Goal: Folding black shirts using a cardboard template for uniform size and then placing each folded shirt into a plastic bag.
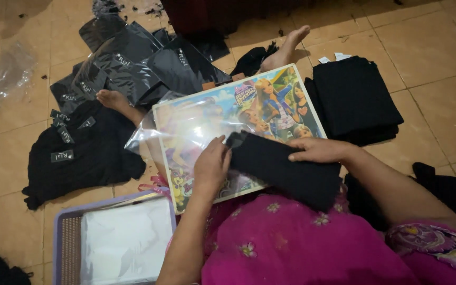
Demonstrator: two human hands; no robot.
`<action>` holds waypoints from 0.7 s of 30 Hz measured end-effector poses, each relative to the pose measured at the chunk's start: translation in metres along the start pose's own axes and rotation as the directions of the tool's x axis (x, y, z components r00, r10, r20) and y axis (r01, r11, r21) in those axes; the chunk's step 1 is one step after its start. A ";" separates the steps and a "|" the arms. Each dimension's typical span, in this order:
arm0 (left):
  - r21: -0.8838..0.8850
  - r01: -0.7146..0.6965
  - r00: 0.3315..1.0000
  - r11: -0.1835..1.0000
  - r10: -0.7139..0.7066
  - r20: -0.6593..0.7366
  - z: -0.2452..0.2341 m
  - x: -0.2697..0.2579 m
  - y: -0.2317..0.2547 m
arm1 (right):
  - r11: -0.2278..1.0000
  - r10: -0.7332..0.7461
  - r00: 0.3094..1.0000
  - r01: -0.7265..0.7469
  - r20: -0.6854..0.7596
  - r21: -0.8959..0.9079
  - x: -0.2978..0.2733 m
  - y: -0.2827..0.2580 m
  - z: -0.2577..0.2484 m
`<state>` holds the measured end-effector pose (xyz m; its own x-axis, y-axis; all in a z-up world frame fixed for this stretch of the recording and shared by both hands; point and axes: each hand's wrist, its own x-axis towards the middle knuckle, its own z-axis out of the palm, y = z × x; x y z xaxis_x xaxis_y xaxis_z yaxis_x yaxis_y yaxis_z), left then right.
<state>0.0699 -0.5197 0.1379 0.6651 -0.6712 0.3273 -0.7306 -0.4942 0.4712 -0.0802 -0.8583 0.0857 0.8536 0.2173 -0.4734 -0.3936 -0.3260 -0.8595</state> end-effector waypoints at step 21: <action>-0.634 0.772 0.553 0.040 -0.534 0.639 0.070 -0.062 -0.040 | 0.954 0.052 0.873 0.100 -0.486 0.282 0.039 0.033 0.036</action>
<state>0.0468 -0.4970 0.0415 0.6593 -0.4602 -0.5946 0.5825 -0.1874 0.7909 -0.0720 -0.8277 0.0315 0.8900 -0.2741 -0.3643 -0.3866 -0.0300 -0.9218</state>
